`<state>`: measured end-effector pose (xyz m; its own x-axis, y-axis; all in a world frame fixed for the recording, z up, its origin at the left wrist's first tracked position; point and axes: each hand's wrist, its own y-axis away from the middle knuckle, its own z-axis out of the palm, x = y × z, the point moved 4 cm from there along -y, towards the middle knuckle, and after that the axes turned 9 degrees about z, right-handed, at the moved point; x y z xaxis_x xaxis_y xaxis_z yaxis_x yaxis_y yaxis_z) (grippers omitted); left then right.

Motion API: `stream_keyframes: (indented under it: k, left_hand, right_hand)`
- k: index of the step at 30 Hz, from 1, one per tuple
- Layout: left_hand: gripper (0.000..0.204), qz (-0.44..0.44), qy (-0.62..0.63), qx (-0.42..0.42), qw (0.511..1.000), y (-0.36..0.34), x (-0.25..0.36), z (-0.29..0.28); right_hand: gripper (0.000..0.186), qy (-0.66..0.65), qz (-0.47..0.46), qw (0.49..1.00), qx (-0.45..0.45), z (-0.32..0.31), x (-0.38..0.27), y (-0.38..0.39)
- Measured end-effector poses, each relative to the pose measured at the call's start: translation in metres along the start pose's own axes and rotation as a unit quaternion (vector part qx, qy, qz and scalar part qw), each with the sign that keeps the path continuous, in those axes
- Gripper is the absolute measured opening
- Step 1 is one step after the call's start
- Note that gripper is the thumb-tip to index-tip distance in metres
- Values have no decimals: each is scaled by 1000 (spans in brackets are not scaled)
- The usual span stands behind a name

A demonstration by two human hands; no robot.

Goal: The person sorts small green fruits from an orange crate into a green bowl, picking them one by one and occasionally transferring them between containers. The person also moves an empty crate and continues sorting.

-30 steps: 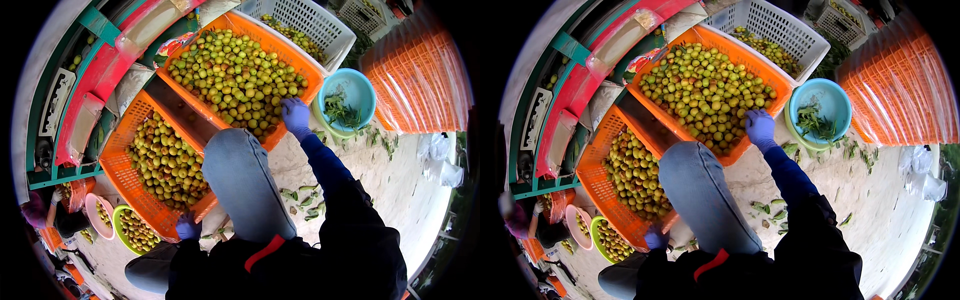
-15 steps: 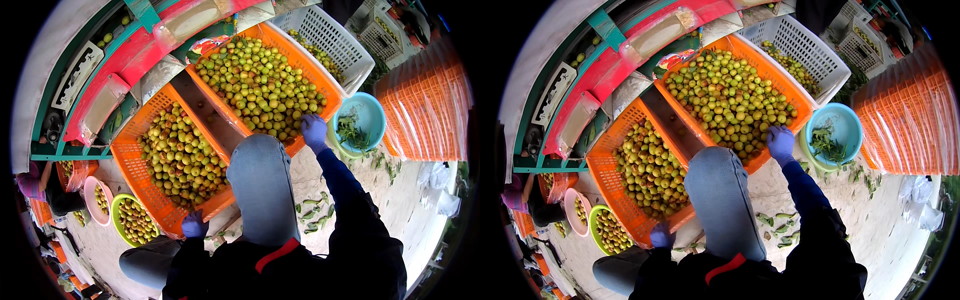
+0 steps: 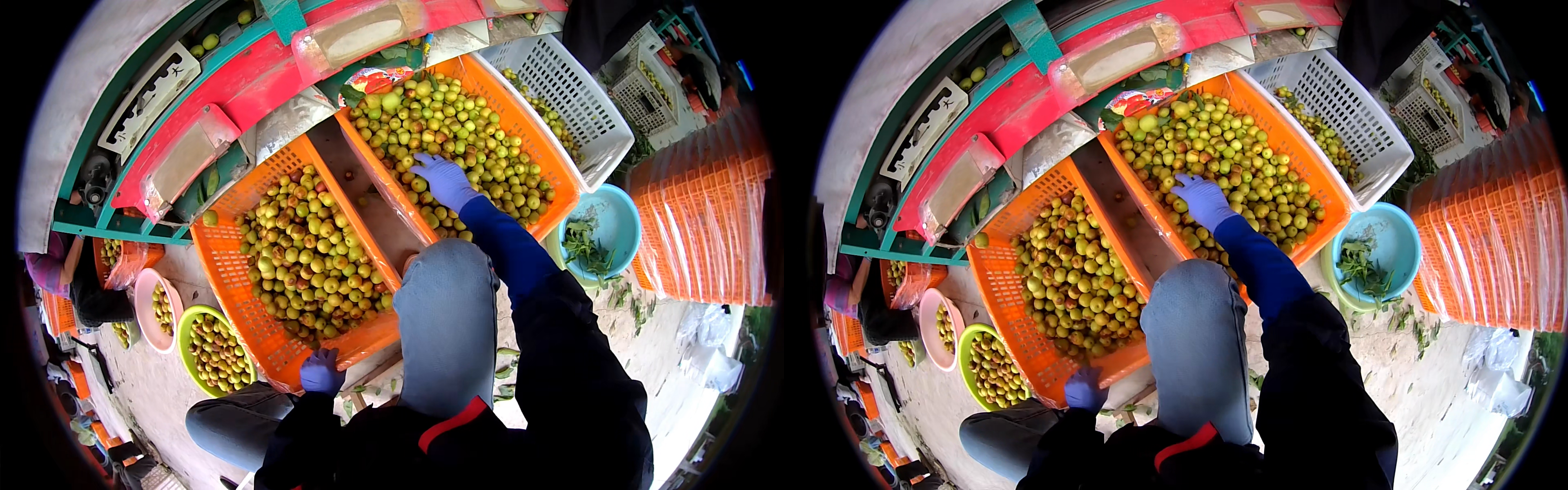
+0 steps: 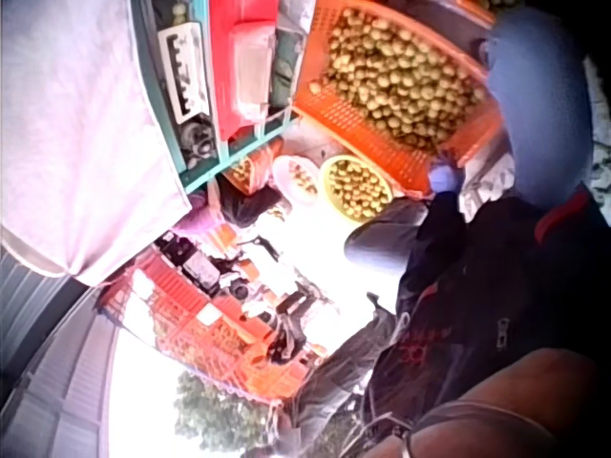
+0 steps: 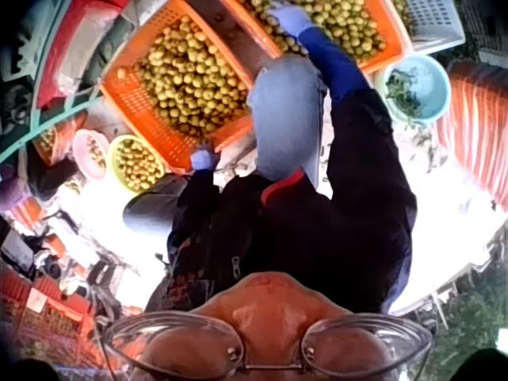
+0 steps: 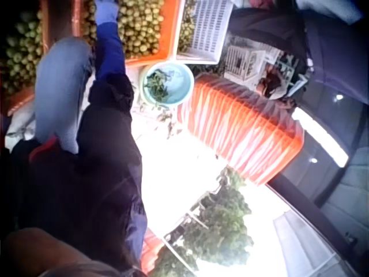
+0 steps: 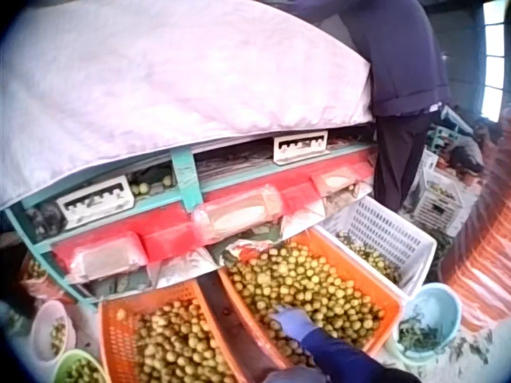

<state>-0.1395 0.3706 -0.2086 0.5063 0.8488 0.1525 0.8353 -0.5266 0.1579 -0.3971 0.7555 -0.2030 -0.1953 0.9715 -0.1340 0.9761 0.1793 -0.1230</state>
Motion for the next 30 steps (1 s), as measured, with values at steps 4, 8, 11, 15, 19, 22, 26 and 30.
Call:
stream_keyframes:
  k: [4,8,11,15,19,22,26,30]
  left_hand:
    - [30,-5,15,-7,1000,0,0,2]
    - [29,11,30,18,999,0,1,2]
    - [29,5,34,-4,999,1,0,1]
    - [29,1,30,-10,999,-3,1,0]
    - [28,4,28,-6,1000,-4,2,1]
    - [28,4,21,-13,1000,-4,2,0]
    - [28,9,15,-4,1000,-5,2,-1]
    - [27,12,21,17,1000,-5,3,-5]
  right_hand:
    - [42,66,-9,994,-81,19,3,-10]
    - [54,22,40,994,-100,17,1,-11]
    - [58,-58,90,990,-89,31,10,-12]
    - [60,-120,114,982,-87,33,25,-18]
    - [58,-117,127,981,-95,40,32,-21]
    - [54,-128,136,977,-106,35,26,-24]
    - [45,-156,158,972,-80,35,27,-26]
    - [42,-199,159,967,-29,31,21,-16]
